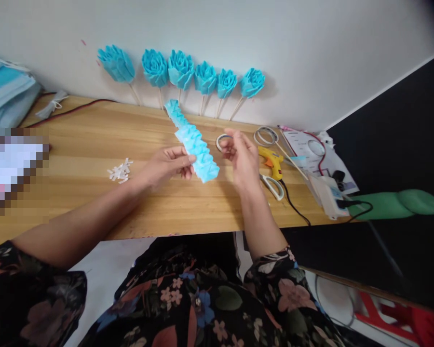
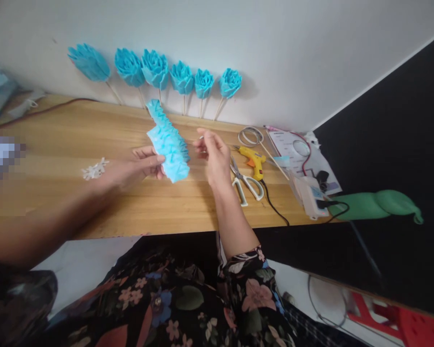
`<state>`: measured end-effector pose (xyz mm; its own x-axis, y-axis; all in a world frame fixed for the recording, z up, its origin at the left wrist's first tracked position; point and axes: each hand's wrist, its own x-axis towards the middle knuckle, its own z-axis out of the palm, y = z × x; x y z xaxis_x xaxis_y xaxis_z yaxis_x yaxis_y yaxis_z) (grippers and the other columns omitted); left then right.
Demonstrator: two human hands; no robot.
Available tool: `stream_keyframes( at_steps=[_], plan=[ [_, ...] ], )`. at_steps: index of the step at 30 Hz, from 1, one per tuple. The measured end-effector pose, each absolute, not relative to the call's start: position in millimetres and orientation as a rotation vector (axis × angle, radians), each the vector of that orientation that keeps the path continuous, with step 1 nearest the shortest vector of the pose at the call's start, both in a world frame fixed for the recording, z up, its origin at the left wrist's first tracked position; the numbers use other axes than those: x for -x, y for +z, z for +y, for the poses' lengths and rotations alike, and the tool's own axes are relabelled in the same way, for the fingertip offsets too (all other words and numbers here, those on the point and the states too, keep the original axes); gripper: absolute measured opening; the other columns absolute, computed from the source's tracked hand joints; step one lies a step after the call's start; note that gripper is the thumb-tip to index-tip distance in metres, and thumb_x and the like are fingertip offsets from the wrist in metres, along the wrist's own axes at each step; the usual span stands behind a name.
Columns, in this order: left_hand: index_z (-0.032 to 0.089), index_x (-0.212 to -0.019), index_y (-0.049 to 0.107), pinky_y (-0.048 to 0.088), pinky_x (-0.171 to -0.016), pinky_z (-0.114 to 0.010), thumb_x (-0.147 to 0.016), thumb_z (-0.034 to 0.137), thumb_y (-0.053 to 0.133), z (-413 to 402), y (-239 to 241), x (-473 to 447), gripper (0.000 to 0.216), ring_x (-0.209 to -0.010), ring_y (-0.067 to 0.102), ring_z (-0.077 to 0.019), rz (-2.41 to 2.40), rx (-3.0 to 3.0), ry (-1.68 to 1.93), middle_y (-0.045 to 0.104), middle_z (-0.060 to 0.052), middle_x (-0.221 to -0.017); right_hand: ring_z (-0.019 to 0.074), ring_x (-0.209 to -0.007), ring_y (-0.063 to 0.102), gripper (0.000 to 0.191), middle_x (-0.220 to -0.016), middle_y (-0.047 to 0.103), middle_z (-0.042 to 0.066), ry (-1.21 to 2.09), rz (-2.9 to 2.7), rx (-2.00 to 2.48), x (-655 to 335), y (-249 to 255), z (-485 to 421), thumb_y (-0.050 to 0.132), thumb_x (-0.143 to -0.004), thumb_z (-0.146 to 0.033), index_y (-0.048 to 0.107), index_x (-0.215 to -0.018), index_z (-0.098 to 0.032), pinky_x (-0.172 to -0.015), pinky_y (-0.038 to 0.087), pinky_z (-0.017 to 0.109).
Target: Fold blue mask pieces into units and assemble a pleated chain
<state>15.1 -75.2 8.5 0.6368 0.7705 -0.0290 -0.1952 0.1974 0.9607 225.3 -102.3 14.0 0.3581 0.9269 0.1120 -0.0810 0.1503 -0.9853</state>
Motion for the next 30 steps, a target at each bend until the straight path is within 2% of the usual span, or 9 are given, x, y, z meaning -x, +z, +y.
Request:
stream_keyframes(
  at_steps=[3, 10, 14, 21, 27, 30],
  plan=[
    [0.014, -0.082, 0.066, 0.05, -0.058, -0.02, -0.079, 0.046, 0.085, -85, 8, -18, 0.037, -0.059, 0.065, -0.0095, 0.576, -1.259, 0.483, 0.074, -0.002, -0.071, 0.0088, -0.064, 0.06, 0.046, -0.079, 0.07, -0.002, 0.746, -0.901, 1.198, -243, 17, -111, 0.069, -0.084, -0.068, 0.072, -0.098, -0.025, -0.061, 0.05, 0.023],
    [0.015, -0.091, 0.065, 0.048, -0.057, -0.02, -0.086, 0.038, 0.077, -93, 5, -18, 0.027, -0.059, 0.066, -0.0099, 0.493, -1.428, 0.263, 0.074, -0.001, -0.071, 0.0122, -0.068, 0.067, 0.03, -0.076, 0.073, -0.001, 0.46, -1.154, 1.36, -262, 13, -169, 0.065, -0.093, -0.052, 0.076, -0.1, -0.026, -0.067, 0.055, 0.028],
    [0.014, -0.09, 0.065, 0.046, -0.056, -0.02, -0.088, 0.039, 0.073, -95, 7, -17, 0.026, -0.059, 0.065, -0.0102, 0.434, -1.497, 0.093, 0.074, -0.002, -0.071, 0.0165, -0.075, 0.072, 0.029, -0.08, 0.076, 0.001, 0.249, -1.186, 1.556, -287, 7, -201, 0.062, -0.093, -0.048, 0.075, -0.102, -0.023, -0.075, 0.058, 0.033],
    [0.015, -0.092, 0.067, 0.045, -0.059, -0.021, -0.09, 0.041, 0.07, -93, 4, -17, 0.027, -0.063, 0.062, -0.01, 0.424, -1.589, 0.069, 0.072, -0.001, -0.072, 0.0218, -0.08, 0.072, 0.035, -0.086, 0.079, 0.007, -0.05, -1.167, 1.847, -350, 6, -229, 0.052, -0.095, -0.042, 0.076, -0.105, -0.019, -0.078, 0.056, 0.036],
    [0.015, -0.091, 0.068, 0.046, -0.062, -0.022, -0.091, 0.042, 0.068, -90, -1, -16, 0.027, -0.066, 0.063, -0.0108, 0.413, -1.618, 0.042, 0.071, -0.001, -0.074, 0.0311, -0.101, 0.071, 0.041, -0.11, 0.079, 0.016, -0.02, -1.215, 2.322, -388, 7, -219, 0.046, -0.096, -0.035, 0.076, -0.116, -0.014, -0.091, 0.052, 0.043],
    [0.015, -0.091, 0.068, 0.047, -0.063, -0.023, -0.093, 0.044, 0.066, -89, -2, -15, 0.029, -0.066, 0.063, -0.0114, 0.407, -1.616, 0.024, 0.072, -0.002, -0.075, 0.0299, -0.105, 0.07, 0.041, -0.113, 0.078, 0.015, 0.087, -1.288, 2.401, -392, 4, -204, 0.047, -0.098, -0.039, 0.076, -0.115, -0.017, -0.091, 0.05, 0.04]
  ],
)
